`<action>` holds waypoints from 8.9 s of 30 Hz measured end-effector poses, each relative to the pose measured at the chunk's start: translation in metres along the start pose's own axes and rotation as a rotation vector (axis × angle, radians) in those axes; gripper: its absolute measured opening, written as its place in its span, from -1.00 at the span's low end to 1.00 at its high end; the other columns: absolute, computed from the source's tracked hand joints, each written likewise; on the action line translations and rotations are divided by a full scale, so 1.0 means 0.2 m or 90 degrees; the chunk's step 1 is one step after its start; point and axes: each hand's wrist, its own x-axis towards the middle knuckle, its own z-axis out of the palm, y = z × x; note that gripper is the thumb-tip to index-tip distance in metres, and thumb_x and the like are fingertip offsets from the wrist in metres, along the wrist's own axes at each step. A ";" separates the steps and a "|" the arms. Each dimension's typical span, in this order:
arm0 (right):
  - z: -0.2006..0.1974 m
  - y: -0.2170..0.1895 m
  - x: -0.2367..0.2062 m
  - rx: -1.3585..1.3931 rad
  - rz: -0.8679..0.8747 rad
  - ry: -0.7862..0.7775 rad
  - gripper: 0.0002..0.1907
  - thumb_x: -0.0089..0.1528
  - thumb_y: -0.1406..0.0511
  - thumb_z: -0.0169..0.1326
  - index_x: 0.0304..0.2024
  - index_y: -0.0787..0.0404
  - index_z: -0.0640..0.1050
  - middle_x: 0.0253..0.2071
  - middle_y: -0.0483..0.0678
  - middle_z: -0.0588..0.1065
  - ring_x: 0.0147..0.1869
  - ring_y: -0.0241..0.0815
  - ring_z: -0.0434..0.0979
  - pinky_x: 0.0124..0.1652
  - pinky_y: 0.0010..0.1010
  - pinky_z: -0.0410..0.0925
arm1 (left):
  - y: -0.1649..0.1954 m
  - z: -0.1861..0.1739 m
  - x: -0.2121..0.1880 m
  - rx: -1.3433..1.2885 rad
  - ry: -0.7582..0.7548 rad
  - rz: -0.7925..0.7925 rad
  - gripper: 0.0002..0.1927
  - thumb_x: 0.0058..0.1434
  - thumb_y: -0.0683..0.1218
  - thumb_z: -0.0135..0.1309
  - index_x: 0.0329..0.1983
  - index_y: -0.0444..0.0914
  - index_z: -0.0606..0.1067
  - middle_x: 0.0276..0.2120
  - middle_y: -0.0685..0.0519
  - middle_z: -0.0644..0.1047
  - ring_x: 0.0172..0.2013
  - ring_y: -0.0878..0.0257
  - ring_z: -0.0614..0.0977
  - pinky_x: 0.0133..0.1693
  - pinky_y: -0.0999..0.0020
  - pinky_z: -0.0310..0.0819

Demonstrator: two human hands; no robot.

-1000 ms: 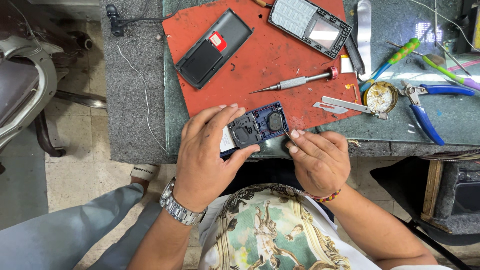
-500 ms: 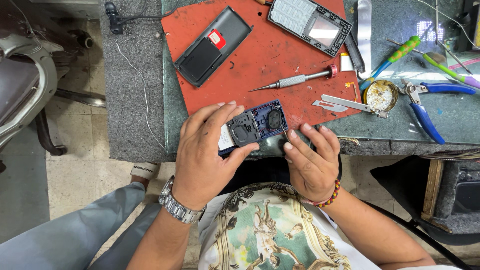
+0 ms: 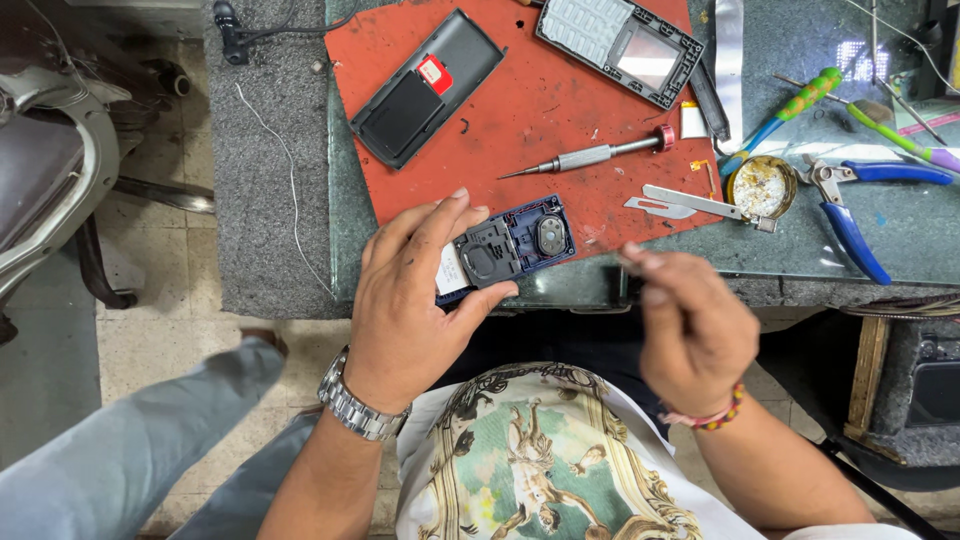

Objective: The person disassembles a blue mobile phone on a workbench, removes the back cover and battery, and uses a metal prying tool to detach internal components. They manipulate the motherboard and connectors, then reassemble the phone by reinserting the battery and back cover.

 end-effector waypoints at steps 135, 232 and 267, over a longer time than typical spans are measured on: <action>0.14 -0.07 0.10 0.057 -0.101 -0.082 -0.91 0.45 0.49 0.01 -0.02 0.29 0.39 0.02 0.09 0.56 0.10 -0.13 0.63 0.13 -0.36 0.49 | -0.07 -0.01 -0.05 0.006 0.005 0.084 0.01 0.23 0.02 0.36 0.53 -0.31 -0.03 0.24 -0.02 0.53 0.30 0.01 0.48 0.42 0.00 0.20; 0.02 -0.14 0.27 -0.181 -0.030 -0.204 -0.75 0.20 0.38 0.30 -0.07 0.24 0.61 -0.10 -0.02 0.62 -0.08 -0.09 0.61 -0.06 -0.33 0.41 | -0.05 0.00 -0.05 0.013 0.007 0.042 0.05 0.19 0.05 0.38 0.55 -0.26 -0.02 0.23 0.07 0.55 0.28 0.05 0.48 0.41 0.04 0.19; 0.09 -0.18 0.37 -0.107 0.050 -0.267 -0.72 0.16 0.37 0.33 -0.08 0.20 0.60 -0.26 -0.07 0.53 -0.22 -0.21 0.59 -0.26 -0.44 0.43 | -0.03 0.00 -0.05 0.020 0.031 0.055 0.06 0.15 0.03 0.41 0.53 -0.26 0.01 0.20 0.05 0.56 0.26 0.07 0.50 0.39 0.03 0.23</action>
